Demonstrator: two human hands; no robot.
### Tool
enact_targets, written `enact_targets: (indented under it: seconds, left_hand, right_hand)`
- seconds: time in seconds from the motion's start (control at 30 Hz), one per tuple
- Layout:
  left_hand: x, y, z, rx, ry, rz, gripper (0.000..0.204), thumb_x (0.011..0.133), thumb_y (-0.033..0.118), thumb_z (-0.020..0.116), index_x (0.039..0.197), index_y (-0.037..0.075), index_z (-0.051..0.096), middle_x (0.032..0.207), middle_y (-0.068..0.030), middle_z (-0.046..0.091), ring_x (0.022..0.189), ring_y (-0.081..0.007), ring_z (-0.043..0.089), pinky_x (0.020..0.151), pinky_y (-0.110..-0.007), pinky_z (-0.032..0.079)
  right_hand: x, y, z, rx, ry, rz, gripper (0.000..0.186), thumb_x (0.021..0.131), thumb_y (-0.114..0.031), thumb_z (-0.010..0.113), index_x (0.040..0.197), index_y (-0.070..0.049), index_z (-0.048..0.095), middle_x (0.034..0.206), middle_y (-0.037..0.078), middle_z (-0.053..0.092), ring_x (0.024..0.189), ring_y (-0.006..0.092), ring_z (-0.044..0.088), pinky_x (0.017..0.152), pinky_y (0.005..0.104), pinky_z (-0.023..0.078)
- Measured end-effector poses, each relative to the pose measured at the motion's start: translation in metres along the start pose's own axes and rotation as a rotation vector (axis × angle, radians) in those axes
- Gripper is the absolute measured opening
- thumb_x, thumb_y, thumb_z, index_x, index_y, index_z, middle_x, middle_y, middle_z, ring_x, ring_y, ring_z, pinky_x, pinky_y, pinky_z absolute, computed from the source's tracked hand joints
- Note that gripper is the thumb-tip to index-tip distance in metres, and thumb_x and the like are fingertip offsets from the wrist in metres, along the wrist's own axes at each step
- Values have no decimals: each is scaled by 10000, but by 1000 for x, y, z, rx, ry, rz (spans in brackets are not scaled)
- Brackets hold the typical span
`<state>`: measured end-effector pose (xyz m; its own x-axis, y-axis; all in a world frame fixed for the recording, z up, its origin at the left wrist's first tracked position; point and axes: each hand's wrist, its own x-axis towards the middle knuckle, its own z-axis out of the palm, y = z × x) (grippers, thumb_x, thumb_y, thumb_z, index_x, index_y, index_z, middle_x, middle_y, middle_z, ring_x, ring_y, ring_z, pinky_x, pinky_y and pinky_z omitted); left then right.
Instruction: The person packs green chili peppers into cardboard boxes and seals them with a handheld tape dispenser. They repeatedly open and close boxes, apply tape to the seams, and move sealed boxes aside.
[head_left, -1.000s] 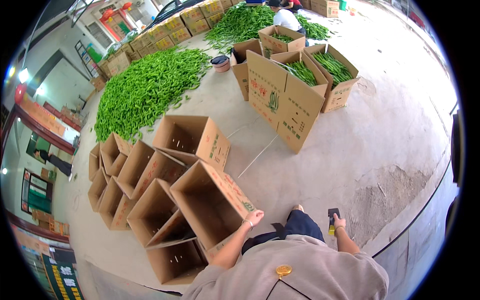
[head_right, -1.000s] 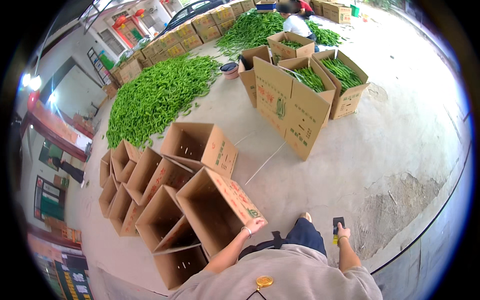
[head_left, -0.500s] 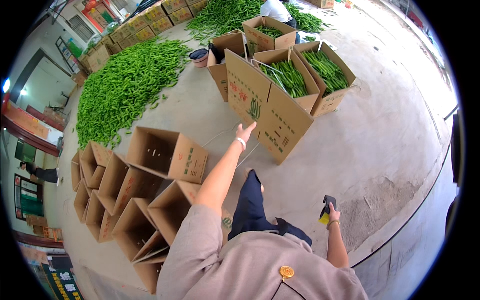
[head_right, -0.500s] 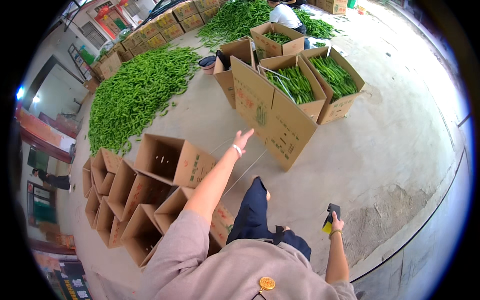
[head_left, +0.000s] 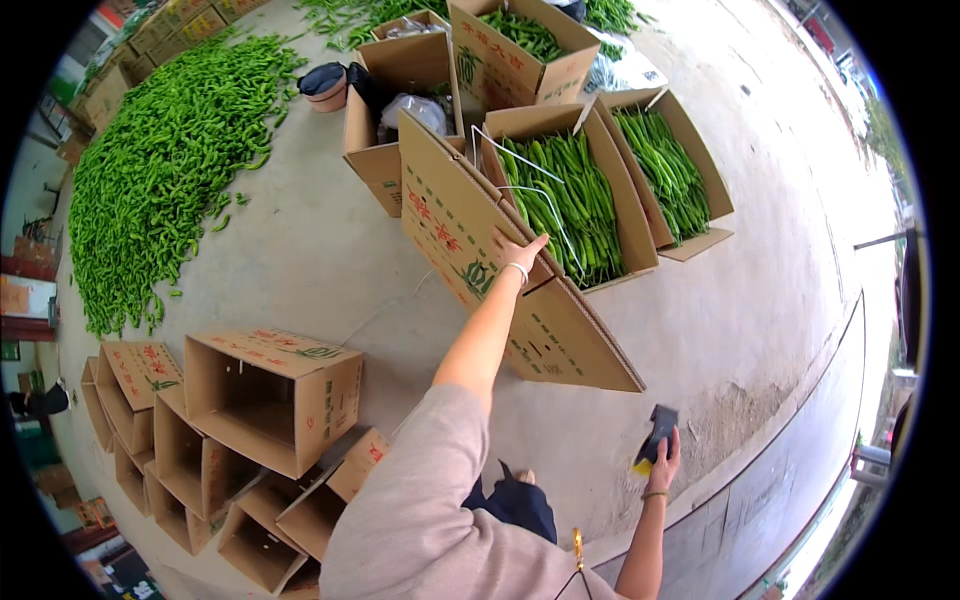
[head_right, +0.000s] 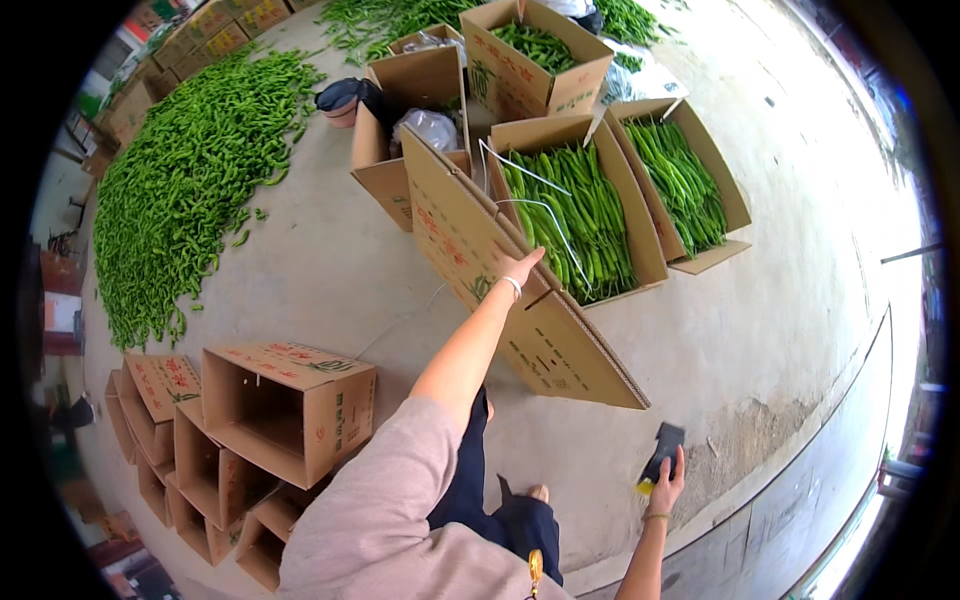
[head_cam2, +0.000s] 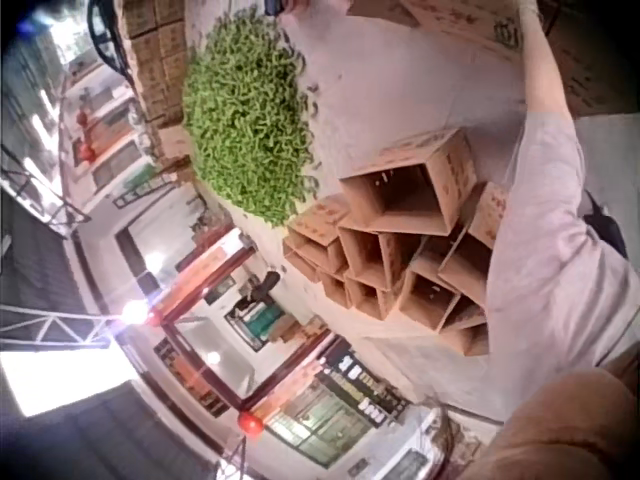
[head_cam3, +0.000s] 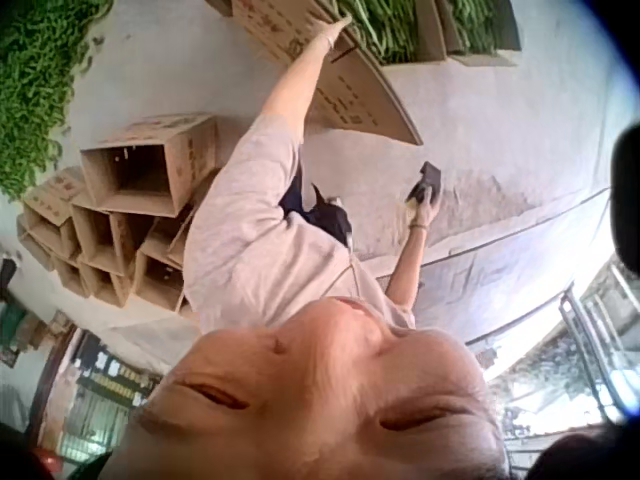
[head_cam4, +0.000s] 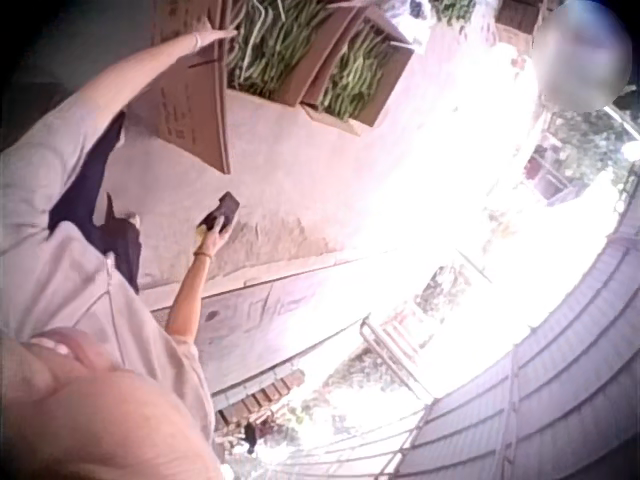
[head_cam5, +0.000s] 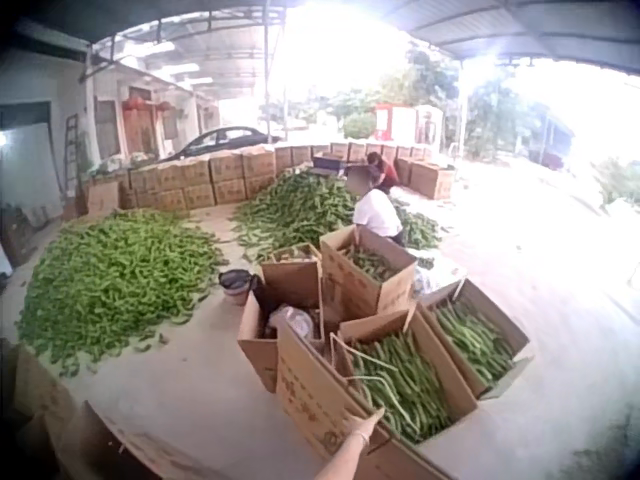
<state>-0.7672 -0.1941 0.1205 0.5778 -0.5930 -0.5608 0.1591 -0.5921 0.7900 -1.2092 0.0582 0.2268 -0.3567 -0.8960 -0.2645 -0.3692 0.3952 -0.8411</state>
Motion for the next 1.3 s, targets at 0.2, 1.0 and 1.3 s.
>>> enact_targets:
  seconds: [0.2, 1.0, 1.3]
  left_hand:
    - [11, -46, -53, -188, -126, 30, 1214, 649, 494, 776, 1454, 72, -29, 1500, -179, 88, 1362, -302, 197, 1100, -383, 227]
    - [-39, -96, -201, 189, 87, -64, 270, 685, 147, 547, 741, -110, 609, 785, -332, 590, 792, -466, 592, 747, -477, 481]
    - [-30, -62, -298, 201, -39, -68, 268, 687, 171, 566, 784, -70, 628, 776, -294, 606, 792, -428, 610, 732, -479, 495]
  right_hand:
    - [60, -103, 87, -448, -185, -305, 218, 883, -202, 576, 1054, -90, 653, 888, 117, 604, 809, 240, 591, 718, 330, 461]
    - [-35, -153, 375, -911, -996, -644, 535, 757, -517, 631, 1191, -208, 582, 1069, 206, 588, 996, 375, 564, 886, 428, 441]
    - [-94, -216, 423, -1040, -876, -587, 413, 702, -362, 666, 1008, -84, 652, 845, 147, 591, 855, 330, 576, 756, 407, 469]
